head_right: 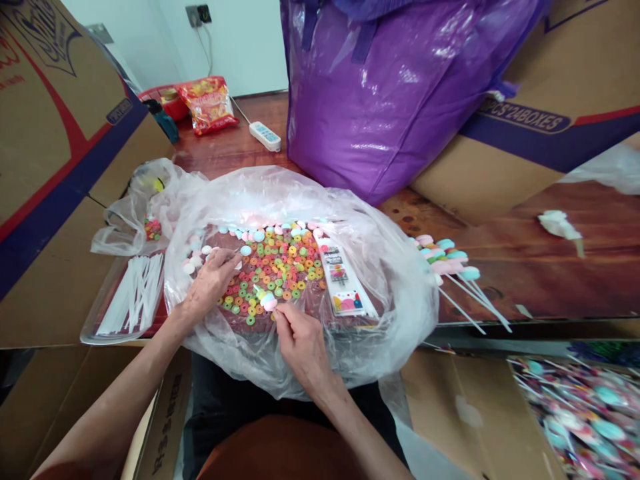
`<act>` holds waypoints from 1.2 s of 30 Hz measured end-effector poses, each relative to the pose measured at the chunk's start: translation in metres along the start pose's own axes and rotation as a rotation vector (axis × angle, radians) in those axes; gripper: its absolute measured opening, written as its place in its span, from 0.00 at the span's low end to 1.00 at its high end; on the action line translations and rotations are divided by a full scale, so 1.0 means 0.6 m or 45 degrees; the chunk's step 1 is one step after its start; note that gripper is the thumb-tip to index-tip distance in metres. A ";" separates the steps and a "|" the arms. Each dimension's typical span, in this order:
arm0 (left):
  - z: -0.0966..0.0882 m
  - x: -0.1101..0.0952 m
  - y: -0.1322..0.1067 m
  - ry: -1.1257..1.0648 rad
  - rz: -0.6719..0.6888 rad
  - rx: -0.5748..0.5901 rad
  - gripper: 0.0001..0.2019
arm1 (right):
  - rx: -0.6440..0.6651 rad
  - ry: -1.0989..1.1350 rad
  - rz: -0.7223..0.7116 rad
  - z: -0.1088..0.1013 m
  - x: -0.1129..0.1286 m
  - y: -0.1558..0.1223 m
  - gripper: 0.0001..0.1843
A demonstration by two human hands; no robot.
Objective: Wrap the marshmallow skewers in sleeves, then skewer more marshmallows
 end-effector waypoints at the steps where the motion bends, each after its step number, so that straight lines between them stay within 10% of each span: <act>1: 0.000 0.000 0.001 0.038 0.006 0.036 0.17 | 0.003 0.001 0.005 0.000 0.001 0.000 0.12; 7: -0.004 0.002 0.003 -0.068 -0.075 0.069 0.23 | 0.025 0.042 0.038 -0.002 0.001 0.004 0.13; 15: -0.003 -0.039 -0.003 -1.823 -0.577 -0.215 0.17 | 0.001 0.104 0.006 0.002 0.016 0.022 0.13; 19: -0.005 -0.073 -0.009 -2.280 -0.635 -0.326 0.18 | 0.002 0.154 0.018 0.012 0.018 0.027 0.13; 36: -0.004 -0.081 -0.022 -1.920 -0.581 -0.335 0.16 | 0.042 0.247 0.074 0.020 0.001 0.011 0.12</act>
Point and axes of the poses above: each hand's wrist, its own y-axis towards the middle knuckle, its own z-axis out of the palm, x = y × z, the point moved 2 cm from there along y, towards the middle knuckle, and after that the axes turned 14 degrees about x, right-handed, at the moved point
